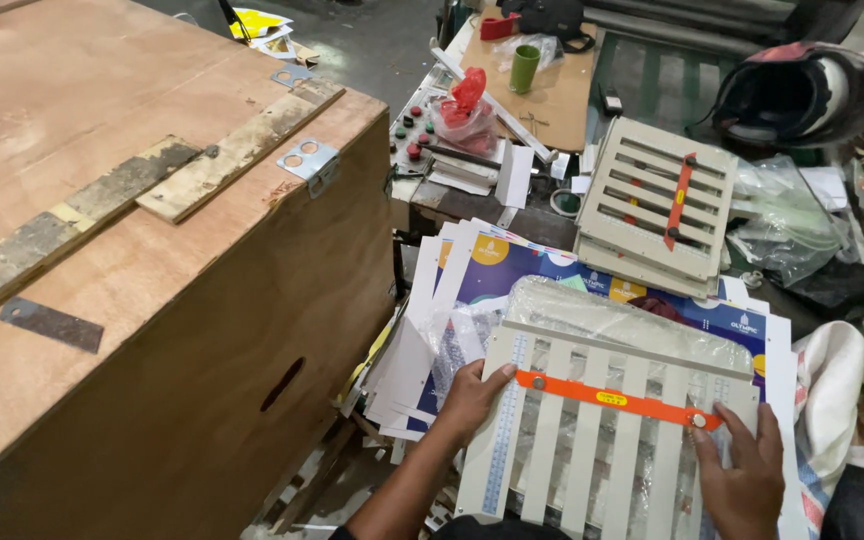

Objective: The person unwraps a white plastic-covered item using a utility knife to cut through the plastic wrap, then removes the wrapping and picks up the item.

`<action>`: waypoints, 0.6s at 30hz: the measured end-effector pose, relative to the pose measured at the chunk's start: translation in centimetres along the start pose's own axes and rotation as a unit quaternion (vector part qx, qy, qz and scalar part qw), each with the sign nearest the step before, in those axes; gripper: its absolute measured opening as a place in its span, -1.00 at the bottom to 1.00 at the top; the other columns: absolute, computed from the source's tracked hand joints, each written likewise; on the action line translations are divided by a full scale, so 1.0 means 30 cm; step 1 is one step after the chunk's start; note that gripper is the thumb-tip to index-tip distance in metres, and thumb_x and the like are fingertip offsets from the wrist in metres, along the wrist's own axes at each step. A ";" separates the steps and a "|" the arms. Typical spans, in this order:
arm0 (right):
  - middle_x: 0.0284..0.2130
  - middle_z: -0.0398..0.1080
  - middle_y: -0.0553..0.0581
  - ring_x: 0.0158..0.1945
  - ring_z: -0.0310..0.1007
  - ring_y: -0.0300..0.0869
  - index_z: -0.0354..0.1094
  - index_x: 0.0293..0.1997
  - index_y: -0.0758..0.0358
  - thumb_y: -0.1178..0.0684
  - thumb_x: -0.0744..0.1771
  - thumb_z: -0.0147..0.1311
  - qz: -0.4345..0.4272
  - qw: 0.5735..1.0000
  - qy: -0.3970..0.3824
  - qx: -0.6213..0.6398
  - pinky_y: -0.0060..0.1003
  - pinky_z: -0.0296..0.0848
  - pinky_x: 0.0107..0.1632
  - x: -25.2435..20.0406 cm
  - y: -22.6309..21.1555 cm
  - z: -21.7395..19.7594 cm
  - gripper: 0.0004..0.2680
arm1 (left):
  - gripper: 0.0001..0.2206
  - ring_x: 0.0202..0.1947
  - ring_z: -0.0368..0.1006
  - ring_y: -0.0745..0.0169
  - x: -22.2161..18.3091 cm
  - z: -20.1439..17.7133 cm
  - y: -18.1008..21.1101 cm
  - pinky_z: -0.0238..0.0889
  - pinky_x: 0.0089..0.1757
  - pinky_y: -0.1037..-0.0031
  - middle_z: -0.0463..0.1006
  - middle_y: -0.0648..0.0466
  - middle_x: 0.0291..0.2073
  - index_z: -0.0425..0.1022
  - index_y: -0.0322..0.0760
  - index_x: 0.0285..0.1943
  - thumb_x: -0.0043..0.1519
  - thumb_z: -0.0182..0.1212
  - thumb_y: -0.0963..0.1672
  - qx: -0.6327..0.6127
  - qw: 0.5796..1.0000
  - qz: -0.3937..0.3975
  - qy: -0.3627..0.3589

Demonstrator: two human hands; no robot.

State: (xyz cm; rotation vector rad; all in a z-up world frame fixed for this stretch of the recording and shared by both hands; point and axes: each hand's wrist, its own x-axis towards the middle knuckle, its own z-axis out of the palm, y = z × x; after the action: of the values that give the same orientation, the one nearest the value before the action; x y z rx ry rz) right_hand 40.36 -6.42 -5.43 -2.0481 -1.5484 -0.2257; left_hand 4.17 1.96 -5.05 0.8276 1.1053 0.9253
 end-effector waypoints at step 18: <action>0.43 0.14 0.43 0.45 0.16 0.20 0.44 0.15 0.11 0.01 0.35 0.16 0.054 0.992 -0.059 0.095 0.04 0.28 0.30 0.030 -0.056 -0.110 -0.75 | -0.59 -0.41 0.57 0.27 0.024 -0.005 -0.018 0.45 -0.32 0.45 0.66 -0.08 -0.28 0.52 -0.45 0.08 0.24 0.25 0.00 -0.010 1.000 -0.003 -0.007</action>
State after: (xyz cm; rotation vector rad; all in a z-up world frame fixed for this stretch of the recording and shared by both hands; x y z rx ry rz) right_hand 39.72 -7.08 -1.74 -2.0160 -1.4616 0.0825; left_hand 4.26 2.42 -5.84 0.8130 1.0839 0.9221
